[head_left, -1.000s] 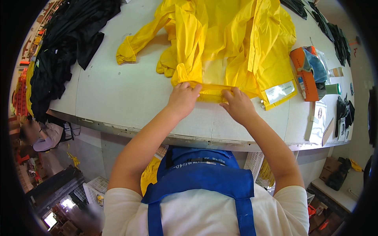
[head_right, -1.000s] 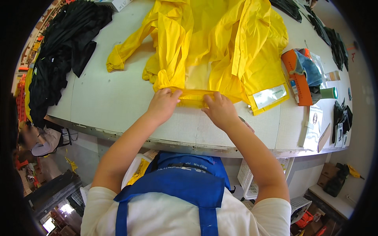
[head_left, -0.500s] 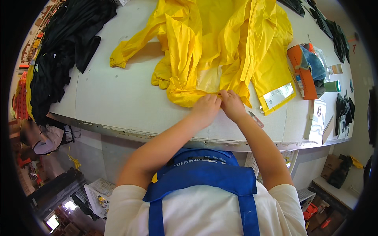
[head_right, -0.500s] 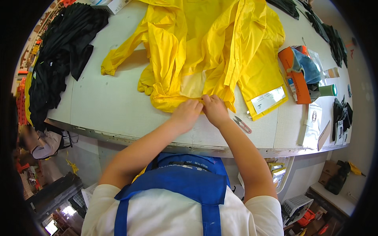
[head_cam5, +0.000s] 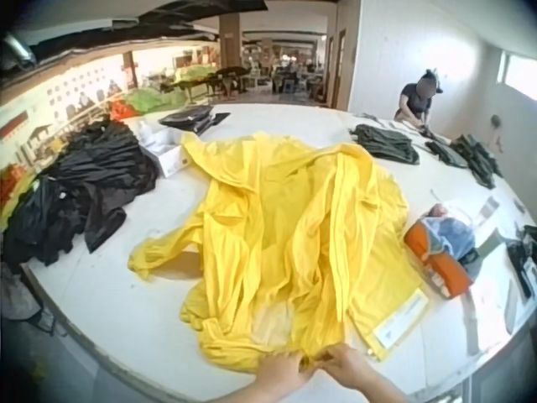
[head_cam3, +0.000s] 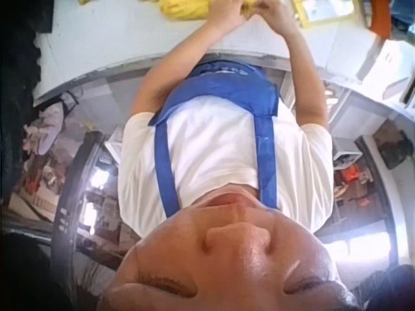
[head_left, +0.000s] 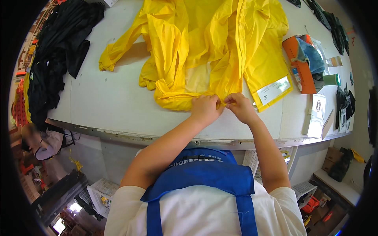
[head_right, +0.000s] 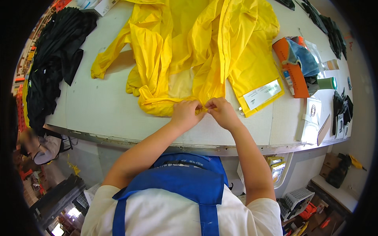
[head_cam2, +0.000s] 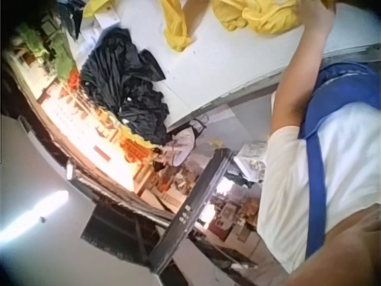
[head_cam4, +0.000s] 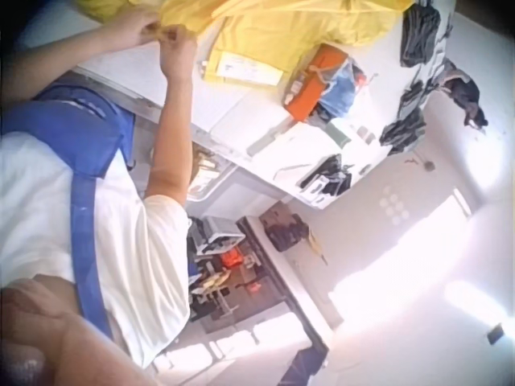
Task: The person spreads a yellow fabric on a table, folds it, and uses scissors to cut along the folded edge. The person repeats this process with another piece of yellow fabric.
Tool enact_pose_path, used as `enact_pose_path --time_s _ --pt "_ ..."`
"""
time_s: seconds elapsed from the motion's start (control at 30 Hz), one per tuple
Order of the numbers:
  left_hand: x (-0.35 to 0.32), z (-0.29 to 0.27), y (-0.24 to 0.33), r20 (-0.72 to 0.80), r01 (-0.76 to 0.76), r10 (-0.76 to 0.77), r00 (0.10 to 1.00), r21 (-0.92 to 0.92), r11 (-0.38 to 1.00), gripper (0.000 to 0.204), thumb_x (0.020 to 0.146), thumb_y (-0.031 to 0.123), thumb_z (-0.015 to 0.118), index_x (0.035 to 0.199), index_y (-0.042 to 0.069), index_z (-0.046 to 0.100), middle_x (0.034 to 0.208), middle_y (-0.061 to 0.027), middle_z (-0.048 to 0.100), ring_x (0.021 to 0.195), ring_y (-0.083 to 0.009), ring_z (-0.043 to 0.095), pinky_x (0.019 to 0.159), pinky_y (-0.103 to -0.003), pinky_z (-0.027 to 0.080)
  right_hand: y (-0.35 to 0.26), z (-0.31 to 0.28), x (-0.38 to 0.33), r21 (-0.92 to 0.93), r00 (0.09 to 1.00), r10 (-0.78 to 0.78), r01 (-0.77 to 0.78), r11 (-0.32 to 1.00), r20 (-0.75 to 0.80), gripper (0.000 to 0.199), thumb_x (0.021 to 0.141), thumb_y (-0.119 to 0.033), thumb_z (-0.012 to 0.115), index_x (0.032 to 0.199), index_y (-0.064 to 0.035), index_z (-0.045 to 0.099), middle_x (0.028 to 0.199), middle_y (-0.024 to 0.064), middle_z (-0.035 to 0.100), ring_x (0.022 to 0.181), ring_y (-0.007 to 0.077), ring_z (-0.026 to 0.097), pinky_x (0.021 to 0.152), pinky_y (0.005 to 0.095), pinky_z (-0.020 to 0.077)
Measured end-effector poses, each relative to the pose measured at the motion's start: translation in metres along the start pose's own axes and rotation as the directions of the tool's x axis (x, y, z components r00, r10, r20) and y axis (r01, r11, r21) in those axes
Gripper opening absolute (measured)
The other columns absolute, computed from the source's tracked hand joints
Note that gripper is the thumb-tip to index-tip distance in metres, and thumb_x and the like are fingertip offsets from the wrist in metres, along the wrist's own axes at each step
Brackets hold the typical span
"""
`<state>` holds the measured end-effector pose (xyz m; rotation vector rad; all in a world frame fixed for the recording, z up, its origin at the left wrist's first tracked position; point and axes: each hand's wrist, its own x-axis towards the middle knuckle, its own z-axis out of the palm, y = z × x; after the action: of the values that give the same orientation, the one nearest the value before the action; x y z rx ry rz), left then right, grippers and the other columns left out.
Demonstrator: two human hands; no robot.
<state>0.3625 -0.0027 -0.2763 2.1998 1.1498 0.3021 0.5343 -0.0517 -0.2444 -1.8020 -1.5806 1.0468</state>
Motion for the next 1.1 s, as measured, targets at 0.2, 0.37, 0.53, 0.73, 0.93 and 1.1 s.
enact_pose_path --time_s 0.2,0.37,0.53,0.73,0.93,1.1 --pt "0.002 -0.014 -0.001 0.101 0.137 -0.114 0.988 -0.259 0.956 0.015 0.078 0.024 0.067 0.08 0.01 0.069 0.077 -0.0078 0.069 0.073 -0.0285 0.065 0.071 -0.044 0.043 -0.009 -0.002 -0.007 -0.031 0.991 -0.135 0.135 0.99 0.005 0.022 0.076 -0.005 0.068 0.096 -0.003 0.058 0.083 0.0119 0.061 0.089 0.0304 0.058 0.08 0.0391 0.0473" --pt "-0.002 -0.006 -0.001 -0.005 0.042 -0.043 0.999 -0.137 0.99 0.011 0.075 0.024 0.066 0.074 0.013 0.068 0.079 -0.0054 0.065 0.081 -0.0274 0.06 0.072 -0.047 0.036 -0.013 0.007 -0.004 -0.372 0.923 -0.384 0.346 0.861 -0.03 0.014 0.075 -0.008 0.07 0.085 -0.0079 0.061 0.079 0.0069 0.06 0.088 0.0268 0.057 0.079 0.0384 0.044" --pt "-0.005 -0.025 -0.009 -0.265 -0.024 0.039 0.963 0.058 0.998 0.005 0.072 0.018 0.066 0.069 0.013 0.066 0.088 -0.0035 0.053 0.089 -0.0257 0.051 0.074 -0.045 0.033 -0.013 0.004 -0.003 -0.466 0.897 -0.434 0.349 0.813 -0.087 0.011 0.074 -0.012 0.07 0.077 -0.009 0.061 0.079 0.0052 0.059 0.087 0.0254 0.056 0.078 0.0376 0.0428" --pt "-0.006 -0.062 -0.012 -0.266 0.005 0.003 0.964 0.03 1.0 0.007 0.072 0.018 0.068 0.069 0.013 0.065 0.09 -0.0026 0.051 0.092 -0.0245 0.048 0.076 -0.044 0.032 -0.037 0.001 0.002 -0.533 0.823 -0.555 0.418 0.736 -0.121 0.012 0.074 -0.012 0.07 0.078 -0.0096 0.059 0.081 0.0047 0.058 0.088 0.0252 0.056 0.079 0.0379 0.0426" --pt "-0.017 -0.06 0.001 -0.254 -0.101 0.099 0.962 0.003 0.995 0.006 0.073 0.019 0.069 0.072 0.014 0.066 0.09 -0.0016 0.052 0.091 -0.024 0.049 0.077 -0.043 0.031 -0.062 0.002 -0.001 -0.582 0.82 -0.561 0.4 0.708 -0.117 0.012 0.074 -0.015 0.07 0.079 -0.0115 0.06 0.081 0.0032 0.059 0.088 0.0237 0.056 0.08 0.0373 0.0412" --pt "-0.019 -0.059 0.008 -0.272 -0.063 0.072 0.959 0.043 0.997 0.008 0.073 0.02 0.07 0.074 0.014 0.066 0.089 -0.0017 0.051 0.09 -0.0237 0.049 0.076 -0.043 0.03 -0.054 0.006 -0.003 -0.619 0.845 -0.534 0.399 0.677 -0.039 0.01 0.074 -0.016 0.07 0.08 -0.0126 0.062 0.081 0.0023 0.06 0.088 0.023 0.057 0.079 0.0371 0.04"
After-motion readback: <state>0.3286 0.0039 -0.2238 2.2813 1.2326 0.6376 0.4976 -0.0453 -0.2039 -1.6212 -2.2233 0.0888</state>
